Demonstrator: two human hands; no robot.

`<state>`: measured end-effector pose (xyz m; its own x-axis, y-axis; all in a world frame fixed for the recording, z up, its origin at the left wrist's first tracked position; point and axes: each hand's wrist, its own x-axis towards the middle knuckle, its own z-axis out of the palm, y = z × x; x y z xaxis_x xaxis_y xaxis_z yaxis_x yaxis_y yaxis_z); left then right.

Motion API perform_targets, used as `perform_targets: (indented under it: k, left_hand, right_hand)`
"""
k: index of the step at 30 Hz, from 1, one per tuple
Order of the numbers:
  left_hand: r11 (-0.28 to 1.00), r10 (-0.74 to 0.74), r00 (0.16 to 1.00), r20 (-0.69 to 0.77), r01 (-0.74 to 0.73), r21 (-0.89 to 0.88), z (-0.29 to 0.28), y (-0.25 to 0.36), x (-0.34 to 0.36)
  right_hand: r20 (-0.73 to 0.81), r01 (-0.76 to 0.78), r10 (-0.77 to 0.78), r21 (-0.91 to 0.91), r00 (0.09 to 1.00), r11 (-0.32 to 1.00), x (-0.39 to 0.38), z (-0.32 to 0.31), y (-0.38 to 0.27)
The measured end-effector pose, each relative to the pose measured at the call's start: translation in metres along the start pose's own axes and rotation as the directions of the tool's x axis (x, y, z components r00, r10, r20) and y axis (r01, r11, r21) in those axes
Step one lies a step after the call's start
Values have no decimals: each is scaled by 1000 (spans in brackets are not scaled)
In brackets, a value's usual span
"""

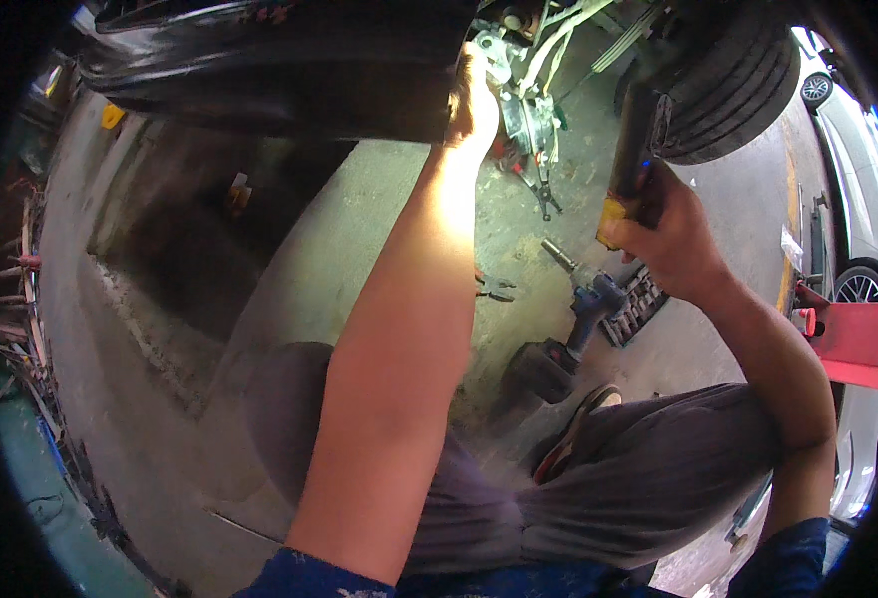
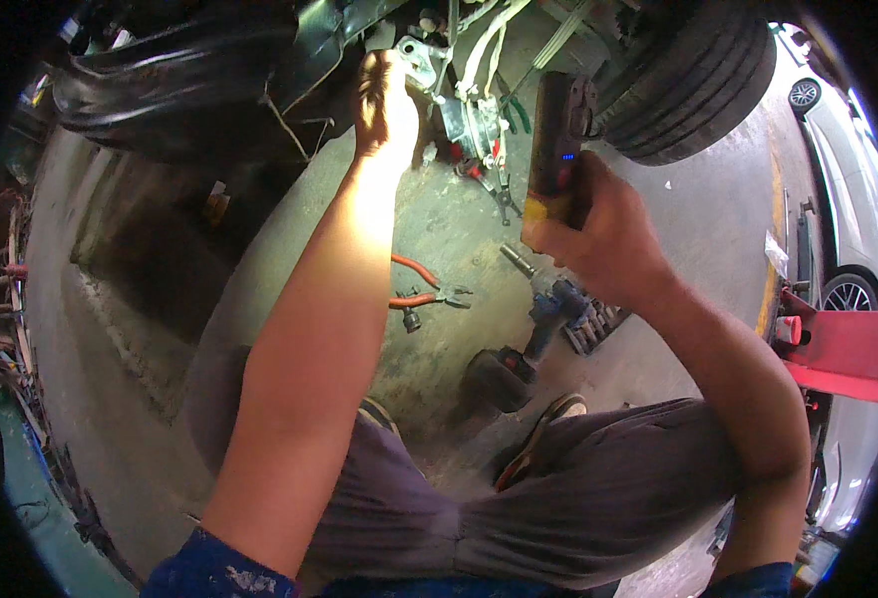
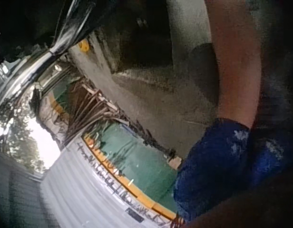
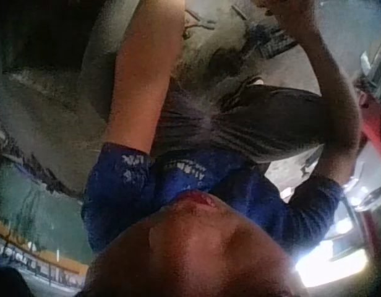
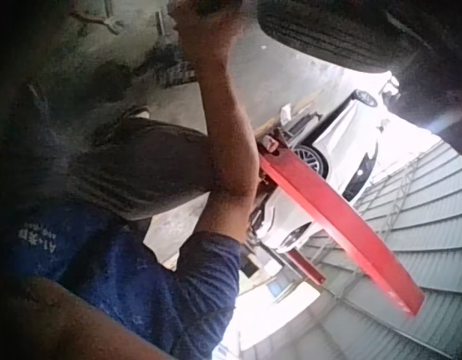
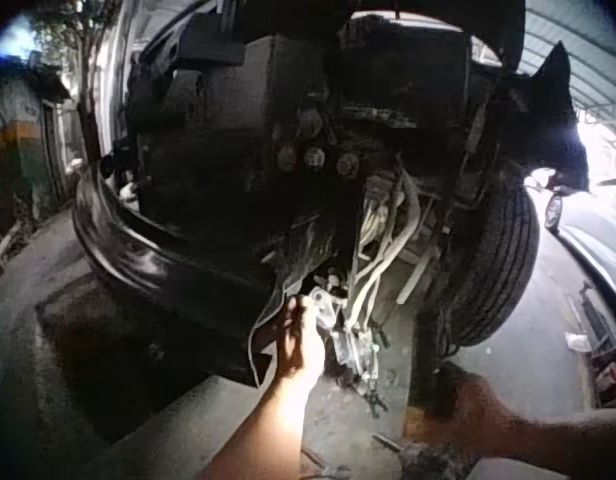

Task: The person retrieves pliers and a hammer from a toolbox, then sits on the floor to hammer a metal car part. They then use a flashlight and an impact wrench to work on the underside of a car.

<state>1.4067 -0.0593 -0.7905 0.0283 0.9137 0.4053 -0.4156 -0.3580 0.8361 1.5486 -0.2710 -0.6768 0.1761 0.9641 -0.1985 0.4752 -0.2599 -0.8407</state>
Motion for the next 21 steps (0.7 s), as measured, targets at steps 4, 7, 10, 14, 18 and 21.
perform_targets:
  k: [4, 7, 10, 14, 18, 21]
  left_hand:
    - [987, -106, 994, 17, 104, 122, 11, -3, 9]
    - [909, -35, 999, -12, 37, 416, -1, -10, 28]
    - [937, -78, 994, 73, 48, 345, -4, -16, 40]
    - [969, -241, 970, -13, 240, -65, 15, -13, 30]
    - [971, -205, 976, -73, 193, -142, 18, -15, 22]
    - [919, -359, 926, -120, 329, -216, 23, -12, 18]
  right_hand:
    - [-30, 4, -4, 14, 1000, 1000, -6, -9, -7]
    - [-56, 27, -29, -34, 998, 999, -9, -11, -3]
    - [-74, 35, -40, -75, 996, 997, -9, -11, 2]
    - [-68, -13, 6, -95, 998, 995, -12, -12, 1]
    - [-47, -7, 6, -25, 999, 1000, -9, -8, -1]
    - [-55, 44, -43, 12, 998, 999, -6, -4, 2]
